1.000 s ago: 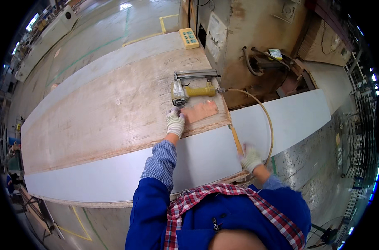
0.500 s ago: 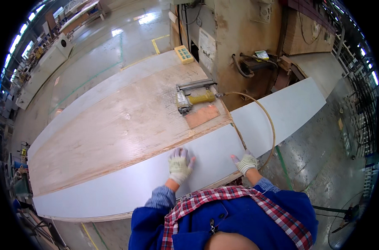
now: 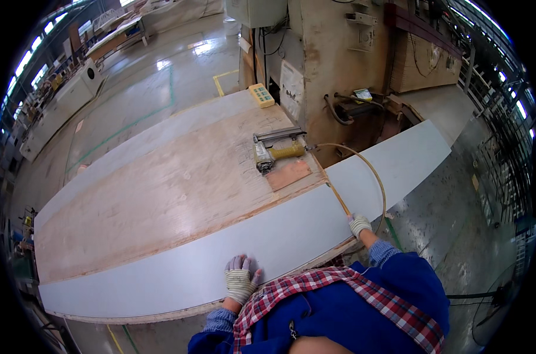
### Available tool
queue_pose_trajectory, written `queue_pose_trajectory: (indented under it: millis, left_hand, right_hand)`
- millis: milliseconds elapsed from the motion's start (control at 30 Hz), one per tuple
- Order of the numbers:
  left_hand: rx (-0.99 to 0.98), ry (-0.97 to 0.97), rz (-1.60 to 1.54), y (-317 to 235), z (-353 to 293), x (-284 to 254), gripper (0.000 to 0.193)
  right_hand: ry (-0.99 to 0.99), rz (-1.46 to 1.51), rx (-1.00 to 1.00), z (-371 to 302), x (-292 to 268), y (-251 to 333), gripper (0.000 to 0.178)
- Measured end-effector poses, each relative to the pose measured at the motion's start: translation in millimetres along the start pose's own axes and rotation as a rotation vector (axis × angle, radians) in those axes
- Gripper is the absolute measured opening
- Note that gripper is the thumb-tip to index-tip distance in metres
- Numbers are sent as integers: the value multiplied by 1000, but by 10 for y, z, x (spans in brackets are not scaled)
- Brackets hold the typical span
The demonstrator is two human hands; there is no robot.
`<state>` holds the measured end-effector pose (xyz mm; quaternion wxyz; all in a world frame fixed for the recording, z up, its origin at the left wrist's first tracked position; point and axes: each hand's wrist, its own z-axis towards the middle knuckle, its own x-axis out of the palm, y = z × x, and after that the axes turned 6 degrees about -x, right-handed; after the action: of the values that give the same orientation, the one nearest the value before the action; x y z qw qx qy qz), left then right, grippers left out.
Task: The person aligns dark brown wooden strips on a large light-colored board and secures them using a pneumatic nail gun. They repeat this process for multiple strips, occasionally repositioning the pieces and retrieving additional strips from a nearby rack.
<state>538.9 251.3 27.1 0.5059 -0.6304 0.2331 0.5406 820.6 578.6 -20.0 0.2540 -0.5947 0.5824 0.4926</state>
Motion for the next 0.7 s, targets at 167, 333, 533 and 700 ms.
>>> queue_pose_trajectory:
  millis: [167, 333, 533, 700]
  left_hand:
    - [-74, -44, 76, -7, 792, 9, 56]
    - [293, 114, 60, -91, 483, -160, 55]
    - [211, -98, 440, 621, -896, -664, 53]
    - [19, -78, 561, 866, -1005, -868, 44]
  right_hand:
    - [-74, -58, -50, 31, 75, -162, 39]
    - [-135, -61, -123, -55, -145, -154, 38]
    - [-204, 49, -130, -264, -660, -111, 42]
    - [-363, 32, -182, -457, -998, 132, 36]
